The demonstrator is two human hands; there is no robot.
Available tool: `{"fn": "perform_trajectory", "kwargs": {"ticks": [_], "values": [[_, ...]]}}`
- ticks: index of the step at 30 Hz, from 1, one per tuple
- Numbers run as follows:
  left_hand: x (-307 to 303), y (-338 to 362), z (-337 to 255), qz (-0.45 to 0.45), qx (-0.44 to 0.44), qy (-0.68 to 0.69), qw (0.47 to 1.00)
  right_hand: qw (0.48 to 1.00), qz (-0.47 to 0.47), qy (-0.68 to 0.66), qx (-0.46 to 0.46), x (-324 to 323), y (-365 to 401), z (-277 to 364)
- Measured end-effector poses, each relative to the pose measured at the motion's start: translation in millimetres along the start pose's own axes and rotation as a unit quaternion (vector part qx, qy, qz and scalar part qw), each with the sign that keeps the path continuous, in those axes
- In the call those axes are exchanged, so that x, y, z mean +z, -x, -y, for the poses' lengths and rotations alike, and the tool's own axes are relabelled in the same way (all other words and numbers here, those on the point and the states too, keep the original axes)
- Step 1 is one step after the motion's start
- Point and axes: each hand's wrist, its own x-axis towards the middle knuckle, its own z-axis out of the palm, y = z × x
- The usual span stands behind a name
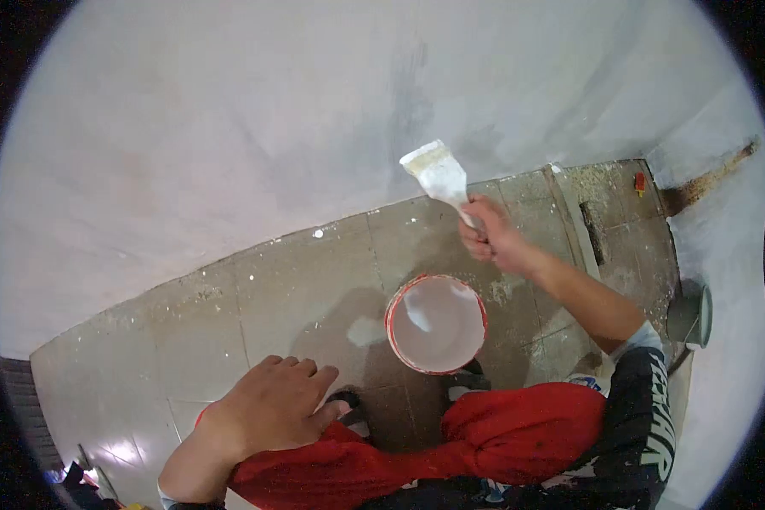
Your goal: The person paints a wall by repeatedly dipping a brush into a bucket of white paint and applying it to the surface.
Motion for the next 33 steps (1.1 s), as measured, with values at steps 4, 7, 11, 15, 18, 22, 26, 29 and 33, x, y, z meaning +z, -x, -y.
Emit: {"fn": "perform_trajectory", "kwargs": {"ticks": [4,7,11,15,18,22,26,29,33], "values": [[-0.1,1.2,-0.6,-0.001,-0.004,0.005,1.0,0.996,-0.079,0.029,0.0,17.7,-33.2,-28.5],[3.7,3.7,-0.7,-0.012,0.002,-0.003,1.0,0.997,-0.074,-0.007,0.006,27.5,-41.4,-23.8],[3.9,4.9,1.1,-0.02,0.007,0.001,1.0,0.997,-0.008,-0.014,-0.076,47.2,-33.1,45.9],[4.6,4.1,3.5,-0.021,0.009,-0.002,1.0,0.988,-0.036,0.014,-0.152,101.7,15.1,118.8],[4.3,1.6,4.6,-0.01,0.009,-0.007,1.0,0.975,-0.035,0.018,-0.219,110.1,17.0,123.9],[1.1,4.1,1.5,-0.011,0.001,-0.006,1.0,0.978,-0.094,-0.027,-0.182,91.5,-28.4,71.9],[3.1,6.6,0.6,-0.007,-0.012,-0.006,1.0,0.977,-0.132,0.084,-0.143,34.4,-73.8,-31.8],[5.3,8.9,0.1,-0.013,-0.01,-0.007,1.0,0.988,-0.151,0.035,-0.003,10.7,-80.5,-73.6],[5.6,8.3,-0.4,-0.02,-0.002,-0.006,1.0,0.993,-0.112,0.042,0.003,-2.5,-92.4,-63.2]]}}
